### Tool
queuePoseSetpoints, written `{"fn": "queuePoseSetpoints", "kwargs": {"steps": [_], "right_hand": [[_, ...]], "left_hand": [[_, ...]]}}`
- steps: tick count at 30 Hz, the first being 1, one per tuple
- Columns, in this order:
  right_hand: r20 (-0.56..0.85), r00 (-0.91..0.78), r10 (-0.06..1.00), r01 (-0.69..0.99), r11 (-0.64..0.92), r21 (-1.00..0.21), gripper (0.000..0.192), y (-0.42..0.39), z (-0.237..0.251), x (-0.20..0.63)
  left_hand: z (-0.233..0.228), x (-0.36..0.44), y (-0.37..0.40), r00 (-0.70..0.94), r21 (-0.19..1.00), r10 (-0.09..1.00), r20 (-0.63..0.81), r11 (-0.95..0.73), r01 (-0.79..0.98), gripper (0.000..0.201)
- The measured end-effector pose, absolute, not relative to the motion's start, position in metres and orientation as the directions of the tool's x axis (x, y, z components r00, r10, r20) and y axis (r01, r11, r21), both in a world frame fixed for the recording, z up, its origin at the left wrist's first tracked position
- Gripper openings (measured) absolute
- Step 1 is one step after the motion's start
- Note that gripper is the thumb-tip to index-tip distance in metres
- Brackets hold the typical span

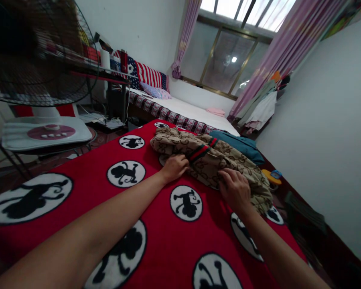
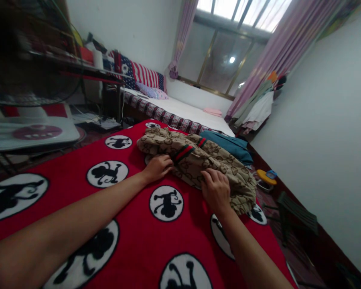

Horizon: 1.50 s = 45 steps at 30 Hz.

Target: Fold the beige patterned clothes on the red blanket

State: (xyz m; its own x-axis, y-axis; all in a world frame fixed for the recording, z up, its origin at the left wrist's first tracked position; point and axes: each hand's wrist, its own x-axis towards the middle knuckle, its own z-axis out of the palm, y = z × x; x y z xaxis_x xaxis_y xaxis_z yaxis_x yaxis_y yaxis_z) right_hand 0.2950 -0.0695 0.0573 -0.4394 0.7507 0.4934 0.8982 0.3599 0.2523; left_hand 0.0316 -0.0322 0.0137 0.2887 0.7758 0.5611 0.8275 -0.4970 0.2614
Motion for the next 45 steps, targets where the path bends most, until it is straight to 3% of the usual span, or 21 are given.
{"fn": "queuePoseSetpoints", "kwargs": {"steps": [4,6,10,14,19,22,24,26,29,31,37,45], "right_hand": [[0.471,-0.418,0.777,0.907,0.322,0.273,0.082,-0.066,0.05,0.283],[0.434,-0.369,0.821,0.921,0.262,0.288,0.086,-0.057,0.046,0.287],[0.45,-0.309,0.838,0.928,0.162,0.335,0.076,-0.047,0.04,0.313],[0.471,-0.292,0.832,0.94,0.158,0.304,0.079,-0.039,0.037,0.337],[0.364,-0.205,0.909,0.976,0.16,0.151,0.082,-0.015,0.031,0.34],[0.33,-0.214,0.92,0.974,0.177,0.138,0.069,-0.002,0.027,0.335],[0.365,-0.222,0.904,0.971,0.169,0.17,0.056,0.001,0.024,0.331],[0.406,-0.21,0.889,0.971,0.144,0.189,0.047,0.0,0.021,0.328],[0.434,-0.201,0.878,0.973,0.128,0.192,0.04,-0.004,0.016,0.327],[0.444,-0.206,0.872,0.972,0.133,0.192,0.036,-0.005,0.015,0.328],[0.492,-0.202,0.847,0.979,0.158,0.13,0.036,-0.001,0.013,0.332],[0.494,-0.14,0.858,0.99,0.136,0.045,0.039,-0.002,0.013,0.331]], "left_hand": [[0.023,0.025,-0.039,0.173,0.175,0.636,0.752,-0.446,0.878,0.046],[0.023,0.013,-0.036,0.12,0.173,0.641,0.758,-0.376,0.91,0.073],[0.01,-0.022,-0.018,0.13,0.247,0.792,0.596,-0.335,0.909,0.115],[0.004,-0.049,0.002,0.329,0.335,0.887,0.323,-0.432,0.837,0.134],[0.026,-0.052,0.029,0.37,0.147,0.851,0.373,-0.448,0.882,0.115],[0.036,-0.044,0.051,0.399,0.086,0.819,0.413,-0.472,0.878,0.103],[0.031,-0.036,0.067,0.425,0.156,0.813,0.398,-0.516,0.842,0.093],[0.018,-0.026,0.081,0.426,0.319,0.821,0.379,-0.549,0.773,0.077],[-0.004,-0.016,0.095,0.32,0.544,0.859,0.399,-0.503,0.672,0.054],[-0.012,-0.013,0.098,0.231,0.61,0.873,0.429,-0.469,0.639,0.047],[-0.006,-0.014,0.09,0.133,0.612,0.867,0.481,-0.44,0.657,0.042],[0.001,-0.005,0.065,0.035,0.597,0.908,0.417,-0.303,0.743,0.044]]}}
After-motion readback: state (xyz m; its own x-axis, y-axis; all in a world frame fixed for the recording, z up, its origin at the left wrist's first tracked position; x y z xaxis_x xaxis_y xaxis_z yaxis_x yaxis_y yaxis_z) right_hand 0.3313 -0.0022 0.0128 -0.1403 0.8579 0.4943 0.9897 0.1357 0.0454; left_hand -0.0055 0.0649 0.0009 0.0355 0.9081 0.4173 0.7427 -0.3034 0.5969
